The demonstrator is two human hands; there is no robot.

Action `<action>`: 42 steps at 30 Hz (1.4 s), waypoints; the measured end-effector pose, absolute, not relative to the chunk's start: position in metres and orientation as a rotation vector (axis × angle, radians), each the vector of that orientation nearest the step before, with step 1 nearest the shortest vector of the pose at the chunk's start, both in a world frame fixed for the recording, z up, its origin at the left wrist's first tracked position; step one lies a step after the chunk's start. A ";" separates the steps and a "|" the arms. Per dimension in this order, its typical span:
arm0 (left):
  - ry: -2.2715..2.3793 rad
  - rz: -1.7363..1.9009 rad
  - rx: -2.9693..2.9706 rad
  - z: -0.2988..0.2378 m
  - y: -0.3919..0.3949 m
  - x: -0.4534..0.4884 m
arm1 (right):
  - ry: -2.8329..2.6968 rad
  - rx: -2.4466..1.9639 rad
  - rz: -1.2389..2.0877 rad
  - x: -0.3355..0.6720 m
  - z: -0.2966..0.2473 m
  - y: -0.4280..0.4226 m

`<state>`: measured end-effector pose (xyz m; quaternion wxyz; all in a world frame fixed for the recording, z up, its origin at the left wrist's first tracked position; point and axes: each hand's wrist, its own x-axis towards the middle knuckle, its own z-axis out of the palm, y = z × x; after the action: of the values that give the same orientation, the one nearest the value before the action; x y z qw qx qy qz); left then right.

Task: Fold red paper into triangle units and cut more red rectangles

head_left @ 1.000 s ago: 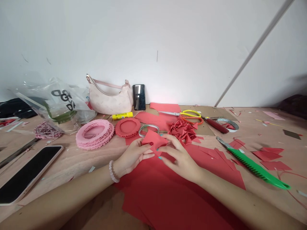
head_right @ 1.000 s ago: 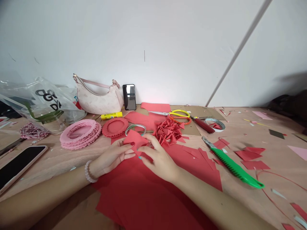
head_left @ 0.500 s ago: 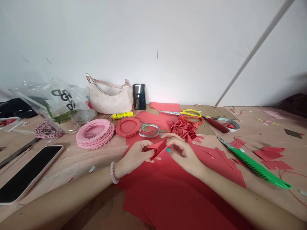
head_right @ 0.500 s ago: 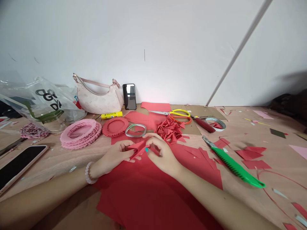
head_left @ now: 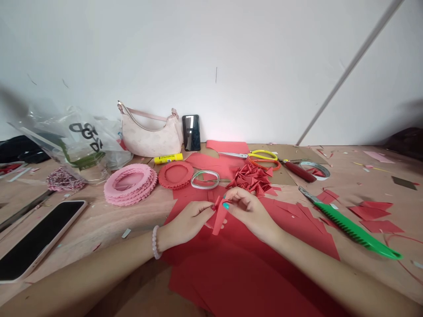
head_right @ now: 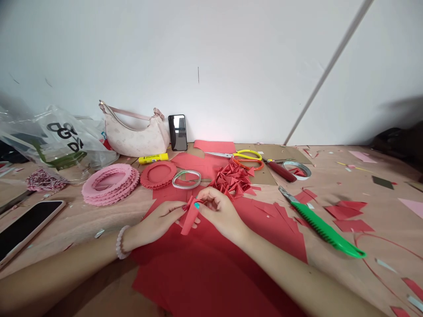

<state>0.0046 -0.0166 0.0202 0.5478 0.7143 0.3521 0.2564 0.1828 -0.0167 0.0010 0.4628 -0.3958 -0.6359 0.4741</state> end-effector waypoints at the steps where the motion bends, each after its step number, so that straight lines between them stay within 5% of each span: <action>1: 0.857 0.606 1.725 0.020 -0.017 0.005 | -1.567 -0.974 1.159 0.182 0.001 -0.017; 42: 0.889 0.479 1.937 0.018 -0.027 0.008 | -1.527 -1.002 1.130 0.175 0.005 -0.029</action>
<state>0.0080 -0.0274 0.0183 0.4606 0.7871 0.3613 0.1945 0.1749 -0.0287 0.0048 0.4769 -0.4099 -0.6250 0.4624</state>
